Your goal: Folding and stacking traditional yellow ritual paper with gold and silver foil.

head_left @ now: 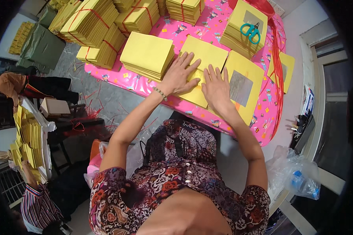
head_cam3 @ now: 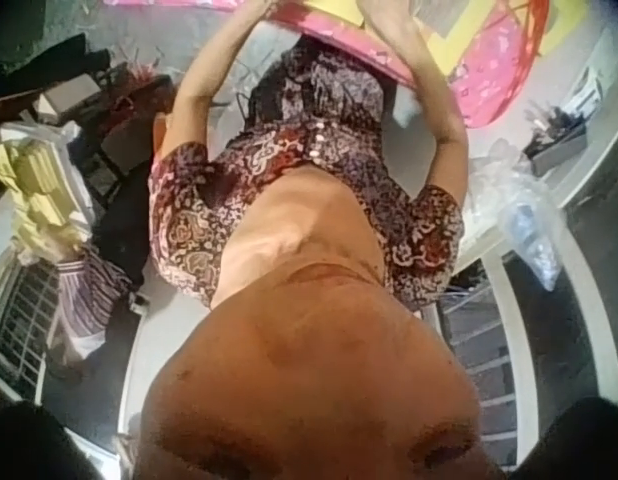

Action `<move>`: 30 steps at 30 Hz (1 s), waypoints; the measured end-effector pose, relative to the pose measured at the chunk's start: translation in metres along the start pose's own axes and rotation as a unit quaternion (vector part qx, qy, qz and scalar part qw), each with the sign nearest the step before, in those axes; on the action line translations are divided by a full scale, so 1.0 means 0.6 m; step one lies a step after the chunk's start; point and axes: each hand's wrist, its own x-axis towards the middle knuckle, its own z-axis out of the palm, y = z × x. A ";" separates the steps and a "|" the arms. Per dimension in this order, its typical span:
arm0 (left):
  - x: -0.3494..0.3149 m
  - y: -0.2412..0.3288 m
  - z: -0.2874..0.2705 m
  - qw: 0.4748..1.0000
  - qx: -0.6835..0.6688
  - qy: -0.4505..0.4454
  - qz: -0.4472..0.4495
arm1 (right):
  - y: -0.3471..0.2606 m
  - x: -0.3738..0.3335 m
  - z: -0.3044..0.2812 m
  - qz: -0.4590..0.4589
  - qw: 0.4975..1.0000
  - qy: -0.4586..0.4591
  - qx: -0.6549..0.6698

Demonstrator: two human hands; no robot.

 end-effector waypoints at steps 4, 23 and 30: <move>-0.001 -0.001 0.006 1.000 0.015 0.013 0.009 | -0.006 -0.004 0.013 0.005 0.998 0.042 -0.049; -0.012 0.049 -0.017 0.932 -0.271 0.144 -0.193 | 0.042 0.060 0.003 -0.032 0.989 0.141 -0.014; 0.048 0.039 -0.001 0.629 -0.687 0.111 -0.348 | 0.047 0.062 0.007 -0.055 0.977 0.208 -0.014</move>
